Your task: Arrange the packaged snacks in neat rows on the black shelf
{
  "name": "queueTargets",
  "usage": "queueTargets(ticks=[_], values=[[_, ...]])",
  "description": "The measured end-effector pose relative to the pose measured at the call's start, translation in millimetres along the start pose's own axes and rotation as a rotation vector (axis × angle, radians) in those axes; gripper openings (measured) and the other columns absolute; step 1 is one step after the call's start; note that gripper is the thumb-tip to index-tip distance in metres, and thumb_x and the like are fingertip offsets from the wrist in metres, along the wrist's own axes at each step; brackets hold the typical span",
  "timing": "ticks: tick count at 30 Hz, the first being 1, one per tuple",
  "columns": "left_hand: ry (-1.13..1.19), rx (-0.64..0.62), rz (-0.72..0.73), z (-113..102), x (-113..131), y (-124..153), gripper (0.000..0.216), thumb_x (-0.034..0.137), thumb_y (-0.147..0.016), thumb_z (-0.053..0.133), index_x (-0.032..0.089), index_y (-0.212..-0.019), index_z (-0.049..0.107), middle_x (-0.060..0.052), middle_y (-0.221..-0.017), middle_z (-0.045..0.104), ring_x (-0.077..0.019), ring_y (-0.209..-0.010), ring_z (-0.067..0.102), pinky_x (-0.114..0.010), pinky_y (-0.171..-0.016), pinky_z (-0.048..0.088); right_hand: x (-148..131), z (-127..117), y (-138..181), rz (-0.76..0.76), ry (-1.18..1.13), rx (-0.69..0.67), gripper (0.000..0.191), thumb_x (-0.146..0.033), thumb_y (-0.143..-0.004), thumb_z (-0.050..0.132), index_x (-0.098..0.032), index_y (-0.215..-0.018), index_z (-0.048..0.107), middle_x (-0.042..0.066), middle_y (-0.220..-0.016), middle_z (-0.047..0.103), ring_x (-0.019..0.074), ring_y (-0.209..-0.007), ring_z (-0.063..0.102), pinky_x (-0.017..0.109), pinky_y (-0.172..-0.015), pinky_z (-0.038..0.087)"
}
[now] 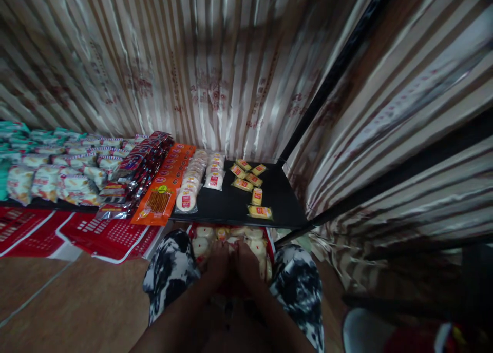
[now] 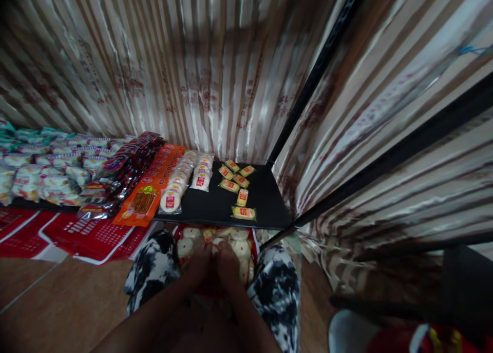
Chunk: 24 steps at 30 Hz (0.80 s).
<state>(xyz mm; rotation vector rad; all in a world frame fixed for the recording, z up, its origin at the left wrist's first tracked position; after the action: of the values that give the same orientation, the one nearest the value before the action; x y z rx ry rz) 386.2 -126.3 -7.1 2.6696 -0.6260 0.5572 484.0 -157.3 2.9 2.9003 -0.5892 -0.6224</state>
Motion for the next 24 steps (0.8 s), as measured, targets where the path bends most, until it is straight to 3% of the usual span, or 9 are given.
queueTargets(ticks=[3,6,10,14,16,21,24], values=[[0.027,0.056,0.01,-11.5,-2.4,4.5,0.031,0.018,-0.082,0.036,0.012,-0.106,0.054,-0.013,-0.109,0.058,-0.0231,-0.105,0.051,-0.035,-0.092,0.038,-4.4,-5.1,3.2,-0.045,0.032,-0.013,0.028,-0.017,-0.083,0.033,-0.017,-0.092,0.06,0.008,-0.087,0.065,0.0176,-0.08,0.059,0.026,-0.071,0.041],[0.078,0.109,0.029,-26.9,-3.8,7.3,0.025,0.018,-0.082,0.036,0.015,-0.098,0.055,-0.009,-0.104,0.059,-0.0199,-0.102,0.053,-0.032,-0.091,0.039,-10.1,-19.7,5.8,-0.165,-0.013,0.077,0.022,-0.018,-0.08,0.039,-0.019,-0.084,0.061,0.007,-0.088,0.063,0.0185,-0.084,0.057,0.028,-0.076,0.041],[0.286,0.128,0.024,-51.8,-2.5,9.5,0.015,0.025,-0.084,0.038,0.018,-0.088,0.052,-0.002,-0.083,0.061,-0.0159,-0.081,0.058,-0.027,-0.075,0.043,-17.6,-51.9,5.1,-0.276,-0.173,0.19,0.018,-0.023,-0.077,0.046,-0.022,-0.086,0.062,0.005,-0.09,0.064,0.0203,-0.09,0.056,0.032,-0.084,0.041],[0.416,0.222,-0.012,-82.4,-1.8,9.0,0.011,0.028,-0.082,0.044,0.021,-0.087,0.051,0.001,-0.079,0.061,-0.0135,-0.076,0.059,-0.024,-0.069,0.042,-16.4,-78.2,-5.5,-0.142,-0.359,0.232,0.036,-0.031,-0.075,0.051,-0.023,-0.11,0.055,0.005,-0.096,0.065,0.0209,-0.087,0.06,0.034,-0.076,0.046],[0.472,0.294,-0.021,-96.2,-3.1,6.1,0.01,0.027,-0.082,0.045,0.022,-0.086,0.051,0.002,-0.081,0.062,-0.0124,-0.076,0.059,-0.022,-0.068,0.042,-16.1,-82.0,-14.1,-0.088,-0.466,0.231,0.042,-0.036,-0.073,0.055,-0.024,-0.113,0.053,0.005,-0.094,0.066,0.0208,-0.082,0.062,0.034,-0.073,0.047],[0.498,0.399,-0.069,-118.0,-11.3,-11.3,0.012,0.03,-0.083,0.044,0.022,-0.088,0.052,0.003,-0.077,0.062,-0.0116,-0.071,0.059,-0.022,-0.065,0.043,-22.8,-67.4,-40.9,-0.012,-0.987,0.181,0.039,-0.044,-0.059,0.065,-0.019,-0.088,0.057,0.003,-0.073,0.065,0.0177,-0.064,0.062,0.032,-0.061,0.051],[0.512,0.404,-0.083,-125.4,-16.2,-25.7,0.015,0.03,-0.084,0.042,0.021,-0.091,0.053,0.001,-0.08,0.064,-0.0128,-0.072,0.061,-0.024,-0.067,0.046,-30.9,-59.6,-57.9,0.035,-1.16,0.15,0.036,-0.044,-0.053,0.069,-0.019,-0.075,0.055,0.003,-0.068,0.064,0.0169,-0.06,0.061,0.029,-0.055,0.05]])
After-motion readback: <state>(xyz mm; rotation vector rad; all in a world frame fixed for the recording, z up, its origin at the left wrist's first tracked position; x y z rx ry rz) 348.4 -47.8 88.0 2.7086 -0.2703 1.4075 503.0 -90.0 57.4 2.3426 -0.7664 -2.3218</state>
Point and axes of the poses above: each hand's wrist, its own y-axis away from the middle knuckle, its own z-axis out of the palm, x = y × z, the point moved 4 cm from there along -y, towards the middle knuckle
